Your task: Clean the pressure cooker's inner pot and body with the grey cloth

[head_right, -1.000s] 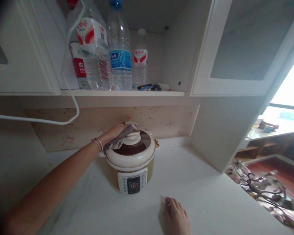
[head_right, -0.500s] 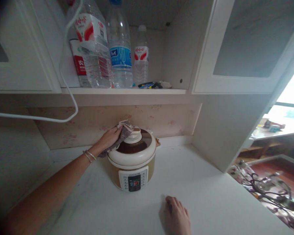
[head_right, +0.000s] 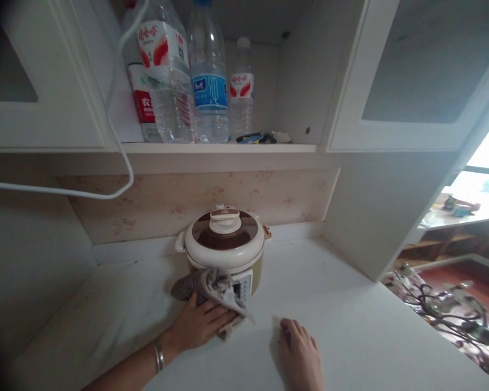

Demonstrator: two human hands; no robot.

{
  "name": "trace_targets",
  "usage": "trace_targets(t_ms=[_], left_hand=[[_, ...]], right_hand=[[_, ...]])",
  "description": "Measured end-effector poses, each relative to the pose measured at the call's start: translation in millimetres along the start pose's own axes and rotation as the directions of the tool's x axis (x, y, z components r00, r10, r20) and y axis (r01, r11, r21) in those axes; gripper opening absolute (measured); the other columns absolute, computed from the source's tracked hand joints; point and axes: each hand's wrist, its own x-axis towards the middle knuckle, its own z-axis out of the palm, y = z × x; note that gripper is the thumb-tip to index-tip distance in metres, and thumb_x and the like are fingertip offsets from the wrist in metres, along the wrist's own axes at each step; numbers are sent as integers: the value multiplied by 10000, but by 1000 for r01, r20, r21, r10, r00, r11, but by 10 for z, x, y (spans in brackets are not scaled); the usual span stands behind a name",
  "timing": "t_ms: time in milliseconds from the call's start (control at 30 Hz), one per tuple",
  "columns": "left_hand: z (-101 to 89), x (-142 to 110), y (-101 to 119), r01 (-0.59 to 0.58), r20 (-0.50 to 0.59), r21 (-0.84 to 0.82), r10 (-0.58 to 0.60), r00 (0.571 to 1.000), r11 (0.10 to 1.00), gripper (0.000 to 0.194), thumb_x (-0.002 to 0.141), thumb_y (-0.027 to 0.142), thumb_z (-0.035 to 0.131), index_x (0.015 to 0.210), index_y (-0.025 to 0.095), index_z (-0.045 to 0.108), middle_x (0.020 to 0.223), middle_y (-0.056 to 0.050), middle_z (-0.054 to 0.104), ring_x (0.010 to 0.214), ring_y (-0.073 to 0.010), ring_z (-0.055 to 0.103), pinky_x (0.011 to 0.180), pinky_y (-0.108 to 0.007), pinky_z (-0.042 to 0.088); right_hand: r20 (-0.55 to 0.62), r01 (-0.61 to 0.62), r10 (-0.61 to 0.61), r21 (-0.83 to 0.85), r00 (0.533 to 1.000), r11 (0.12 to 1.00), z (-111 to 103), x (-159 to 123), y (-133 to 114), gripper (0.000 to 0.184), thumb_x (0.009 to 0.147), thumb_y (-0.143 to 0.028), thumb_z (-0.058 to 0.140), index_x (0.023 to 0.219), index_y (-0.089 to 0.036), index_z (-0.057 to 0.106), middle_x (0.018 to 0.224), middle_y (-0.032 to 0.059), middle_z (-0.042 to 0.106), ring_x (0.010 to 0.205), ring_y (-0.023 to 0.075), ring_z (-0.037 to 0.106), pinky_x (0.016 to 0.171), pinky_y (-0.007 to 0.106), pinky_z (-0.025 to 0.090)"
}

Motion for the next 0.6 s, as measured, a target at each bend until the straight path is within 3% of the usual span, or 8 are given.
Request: trace_targets(t_ms=[67, 133, 267, 367, 467, 600], left_hand=[[133, -124, -22, -82, 101, 11, 81, 992, 997, 422, 996, 317, 509, 1393, 459, 508, 1264, 46, 688, 1079, -186, 628, 934, -398, 466], [128, -165, -100, -137, 131, 34, 132, 983, 990, 451, 980, 282, 538, 1386, 478, 509, 1278, 60, 679, 1108, -174, 621, 913, -361, 468], [-270, 39, -333, -119, 53, 52, 116, 992, 992, 424, 993, 316, 513, 1388, 470, 503, 1277, 39, 677, 1132, -180, 614, 1049, -396, 393], [-722, 438, -508, 39, -102, 77, -31, 994, 996, 490, 934, 495, 568, 1411, 403, 504, 1420, -31, 572, 1359, -294, 445, 1174, -576, 193], [-1053, 937, -714, 277, -155, 30, -269, 950, 960, 779, 858, 664, 569, 1499, 252, 409, 1609, -113, 297, 1491, -371, 190, 1195, -628, 48], [-1135, 1431, -1082, 537, -15, -142, -544, 839, 832, 840, 893, 689, 473, 1547, 194, 292, 1639, -140, 198, 1498, -353, 190, 1185, -571, 196]], right_hand=[[-1, 8, -8, -5, 1000, 1000, -12, -3, -13, 310, 925, -351, 379, 1055, -271, 649, 1079, 34, 714, 1023, 217, 643, 928, 368, 412], [-1, 9, -9, -6, 1000, 1000, -27, -7, -27, 308, 925, -346, 382, 1053, -267, 651, 1068, 35, 715, 1014, 215, 644, 928, 366, 414], [2, -7, 7, 3, 1000, 1000, -47, -13, -37, 307, 930, -360, 386, 1053, -274, 654, 1078, 35, 714, 1011, 216, 646, 930, 362, 418], [29, -12, 12, -7, 1000, 1000, -38, -7, -19, 318, 935, -341, 373, 1078, -266, 647, 1102, 41, 707, 1033, 224, 638, 941, 378, 406], [46, 10, -9, -24, 999, 1000, -12, 2, 7, 308, 936, -319, 378, 1088, -259, 640, 1114, 44, 700, 1056, 225, 623, 940, 377, 391], [41, 22, -21, -24, 999, 999, 16, 0, 24, 295, 938, -294, 388, 1084, -257, 641, 1107, 37, 695, 1068, 221, 609, 930, 370, 376]])
